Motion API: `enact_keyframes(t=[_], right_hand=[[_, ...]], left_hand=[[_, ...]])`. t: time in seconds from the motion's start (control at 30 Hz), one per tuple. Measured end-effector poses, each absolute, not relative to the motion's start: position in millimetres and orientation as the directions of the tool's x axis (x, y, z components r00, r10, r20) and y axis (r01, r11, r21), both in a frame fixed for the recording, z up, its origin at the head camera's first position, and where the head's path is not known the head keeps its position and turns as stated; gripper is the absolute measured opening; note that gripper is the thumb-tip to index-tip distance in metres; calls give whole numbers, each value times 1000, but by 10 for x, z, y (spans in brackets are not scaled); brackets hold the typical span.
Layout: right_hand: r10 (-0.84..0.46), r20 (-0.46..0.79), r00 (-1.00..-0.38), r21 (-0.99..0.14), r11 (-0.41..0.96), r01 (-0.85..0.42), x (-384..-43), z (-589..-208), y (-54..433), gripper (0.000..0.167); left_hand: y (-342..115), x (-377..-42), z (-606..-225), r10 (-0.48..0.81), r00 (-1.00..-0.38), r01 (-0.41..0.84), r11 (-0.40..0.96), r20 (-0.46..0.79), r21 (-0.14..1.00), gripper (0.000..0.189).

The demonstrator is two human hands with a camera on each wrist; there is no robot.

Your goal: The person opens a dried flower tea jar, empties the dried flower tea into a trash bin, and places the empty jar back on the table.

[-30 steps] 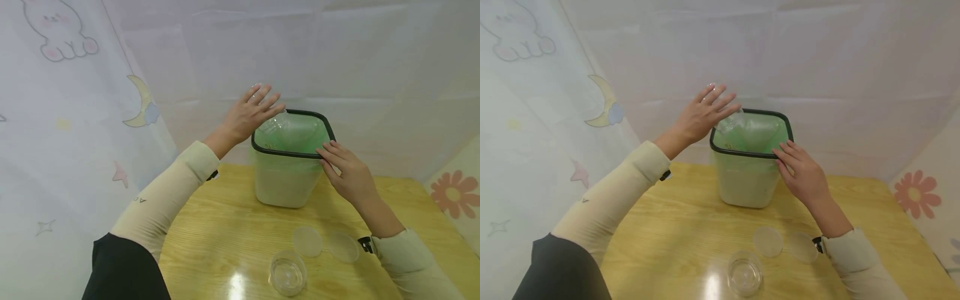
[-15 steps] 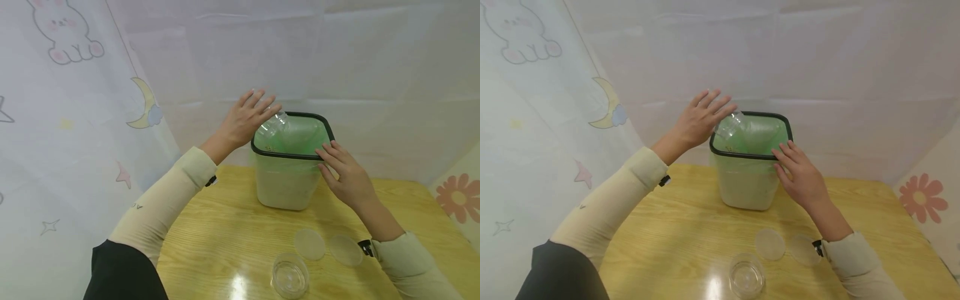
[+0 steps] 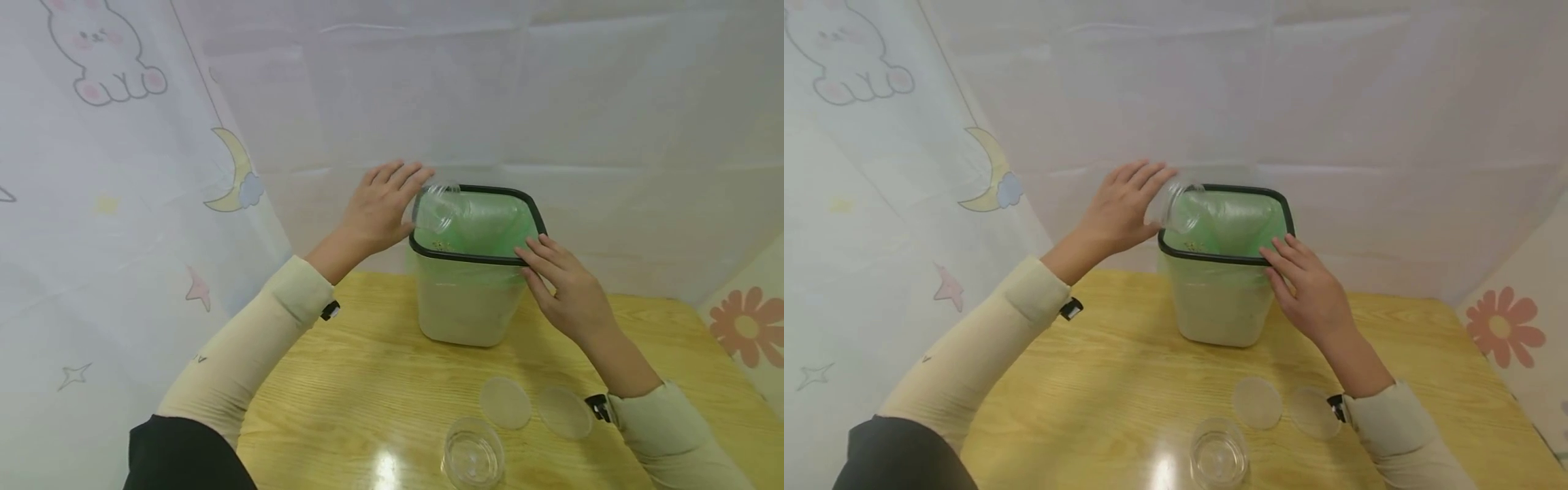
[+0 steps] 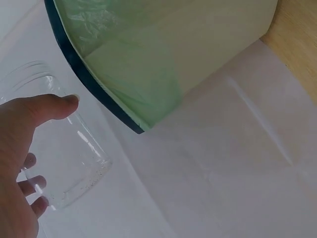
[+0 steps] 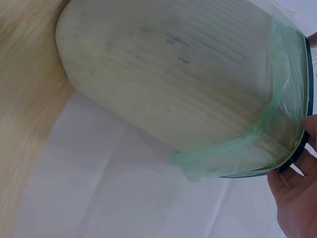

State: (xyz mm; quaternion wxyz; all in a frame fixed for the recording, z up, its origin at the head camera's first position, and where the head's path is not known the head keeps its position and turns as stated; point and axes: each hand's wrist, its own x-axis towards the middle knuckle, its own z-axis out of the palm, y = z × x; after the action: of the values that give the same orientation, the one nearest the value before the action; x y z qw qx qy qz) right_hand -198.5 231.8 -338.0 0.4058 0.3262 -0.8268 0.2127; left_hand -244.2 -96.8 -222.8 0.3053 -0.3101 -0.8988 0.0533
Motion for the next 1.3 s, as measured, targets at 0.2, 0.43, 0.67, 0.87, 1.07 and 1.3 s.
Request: enact_keyframes(t=[0.2, 0.43, 0.67, 0.87, 1.07, 1.3], right_hand=[[-345, 820, -456, -94, 705, -703, -1972, -3376, 2312, 50], [-345, 816, -463, -94, 712, -696, -1957, -3353, 2322, 47], [-352, 813, -463, -82, 719, -691, -1959, -3340, 2328, 49], [-358, 815, -456, -77, 713, -697, -1979, -3355, 2338, 50], [-358, 820, -447, -75, 707, -703, -1985, -3350, 2342, 49], [-358, 817, -452, -71, 715, -695, -1980, -3338, 2349, 50]], left_hand=[[-1044, -2312, -2271, 502, -686, 534, 839, 527, -104, 95], [-1090, -2170, -2320, 450, -734, 526, 850, 508, 7, 100], [-1120, -2118, -2369, 413, -744, 520, 851, 525, 67, 102], [-1146, -2057, -2444, 400, -750, 525, 845, 526, 105, 102], [-1185, -1960, -2518, 382, -770, 527, 833, 512, 171, 104], [-1232, -1860, -2697, 351, -790, 517, 822, 503, 238, 104]])
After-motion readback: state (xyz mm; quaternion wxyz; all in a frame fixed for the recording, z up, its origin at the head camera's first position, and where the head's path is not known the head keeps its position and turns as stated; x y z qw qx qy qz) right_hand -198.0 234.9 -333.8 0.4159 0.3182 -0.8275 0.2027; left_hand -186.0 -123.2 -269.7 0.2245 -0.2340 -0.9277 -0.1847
